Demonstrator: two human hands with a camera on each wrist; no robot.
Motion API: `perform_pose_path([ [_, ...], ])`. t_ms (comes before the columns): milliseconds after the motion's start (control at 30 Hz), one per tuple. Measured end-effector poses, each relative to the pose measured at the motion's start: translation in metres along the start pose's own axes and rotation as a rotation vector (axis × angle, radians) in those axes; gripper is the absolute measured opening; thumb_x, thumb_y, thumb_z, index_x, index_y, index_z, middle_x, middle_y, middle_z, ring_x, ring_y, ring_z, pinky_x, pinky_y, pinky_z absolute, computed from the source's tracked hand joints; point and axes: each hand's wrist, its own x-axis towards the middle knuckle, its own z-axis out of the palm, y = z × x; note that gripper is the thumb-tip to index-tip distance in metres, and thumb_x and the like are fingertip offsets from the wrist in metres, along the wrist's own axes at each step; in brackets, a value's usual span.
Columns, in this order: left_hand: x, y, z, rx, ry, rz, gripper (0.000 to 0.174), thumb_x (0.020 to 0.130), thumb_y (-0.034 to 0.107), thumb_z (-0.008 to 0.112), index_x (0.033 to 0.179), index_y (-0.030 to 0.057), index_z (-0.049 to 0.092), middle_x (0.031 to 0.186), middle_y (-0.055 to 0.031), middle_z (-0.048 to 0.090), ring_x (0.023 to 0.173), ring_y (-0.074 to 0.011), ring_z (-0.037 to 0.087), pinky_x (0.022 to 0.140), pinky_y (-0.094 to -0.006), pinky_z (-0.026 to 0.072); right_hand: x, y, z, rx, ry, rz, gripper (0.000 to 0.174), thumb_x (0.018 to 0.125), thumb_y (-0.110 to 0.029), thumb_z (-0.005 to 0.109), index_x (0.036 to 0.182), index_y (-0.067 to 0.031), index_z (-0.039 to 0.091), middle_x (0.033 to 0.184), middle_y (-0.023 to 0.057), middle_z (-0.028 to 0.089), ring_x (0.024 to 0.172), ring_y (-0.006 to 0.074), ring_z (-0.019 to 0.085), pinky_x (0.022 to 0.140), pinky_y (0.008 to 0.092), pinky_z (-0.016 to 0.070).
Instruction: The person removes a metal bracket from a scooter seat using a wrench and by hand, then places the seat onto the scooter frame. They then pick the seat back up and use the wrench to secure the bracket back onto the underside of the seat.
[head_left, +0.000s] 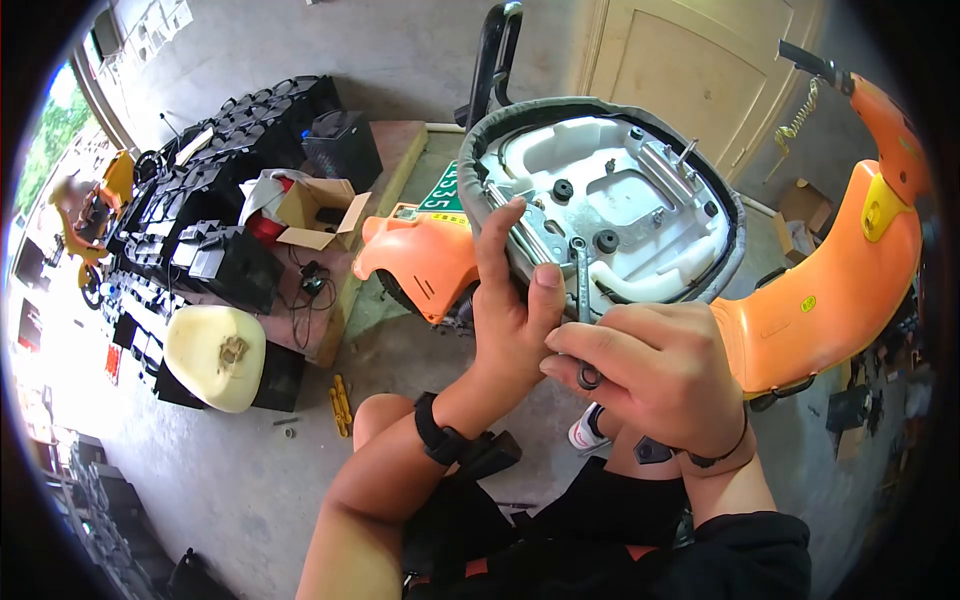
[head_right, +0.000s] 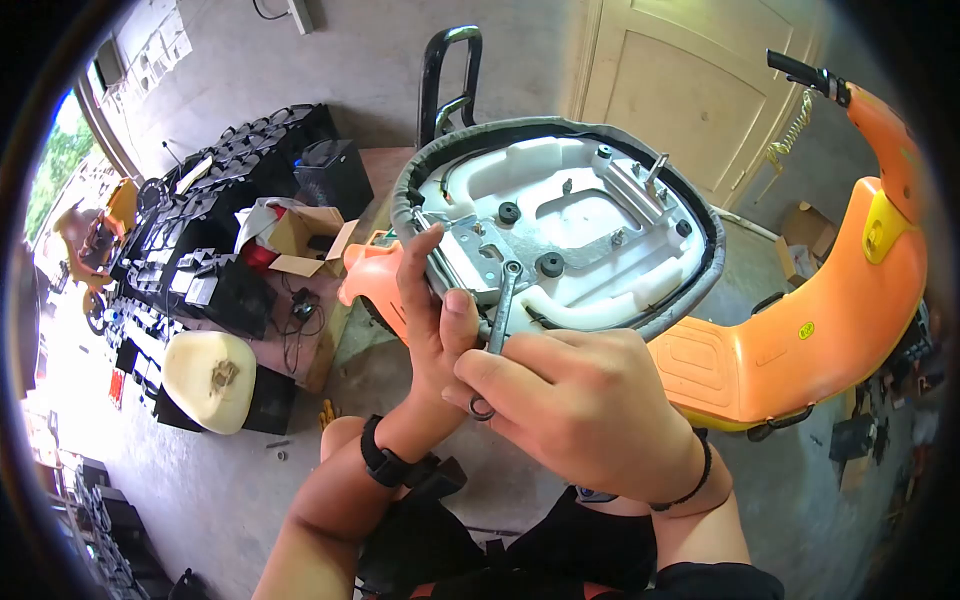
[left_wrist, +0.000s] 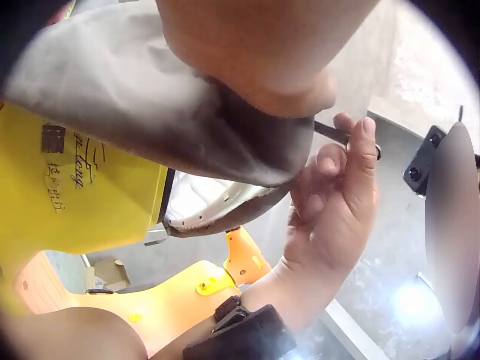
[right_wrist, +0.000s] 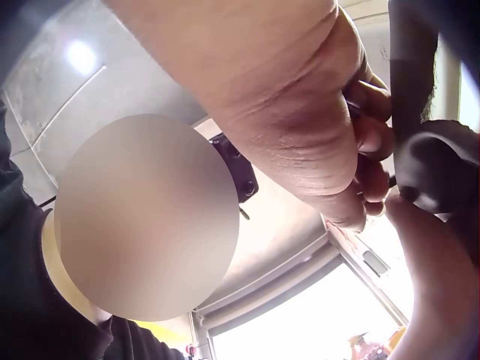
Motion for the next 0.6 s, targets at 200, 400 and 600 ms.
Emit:
perform_pose_path([
  [200, -0.001, 0.003, 0.000, -0.093, -0.005, -0.068, 0.055, 0.100, 0.033, 0.053, 0.146, 0.0095, 0.033, 0.131, -0.0175, 0.052, 0.105, -0.0226, 0.059, 0.088, -0.0349, 0.0493, 0.001, 0.005, 0.009, -0.066, 0.034, -0.105, 0.032, 0.067, -0.013, 0.077, 0.097, -0.0067, 0.067, 0.064, -0.0008, 0.046, 0.053, 0.0158, 0.053, 0.046, 0.0312, 0.0407],
  [400, 0.005, 0.017, -0.001, 0.050, 0.015, 0.009, 0.056, 0.100, 0.035, 0.054, 0.146, 0.0099, 0.033, 0.127, -0.0169, 0.054, 0.105, -0.0230, 0.059, 0.089, -0.0354, 0.0486, 0.000, 0.005, 0.023, -0.096, 0.146, -0.123, 0.033, 0.067, -0.011, 0.075, 0.099, -0.0053, 0.068, 0.066, -0.0014, 0.050, 0.054, 0.0138, 0.053, 0.046, 0.0289, 0.0406],
  [600, 0.003, 0.009, -0.004, 0.074, 0.006, -0.016, 0.055, 0.100, 0.033, 0.054, 0.146, 0.0100, 0.034, 0.124, -0.0169, 0.056, 0.104, -0.0229, 0.060, 0.088, -0.0349, 0.0488, -0.004, 0.007, 0.027, -0.117, 0.172, -0.183, 0.036, 0.067, -0.008, 0.075, 0.102, -0.0029, 0.068, 0.066, -0.0002, 0.049, 0.056, 0.0136, 0.053, 0.048, 0.0270, 0.0423],
])
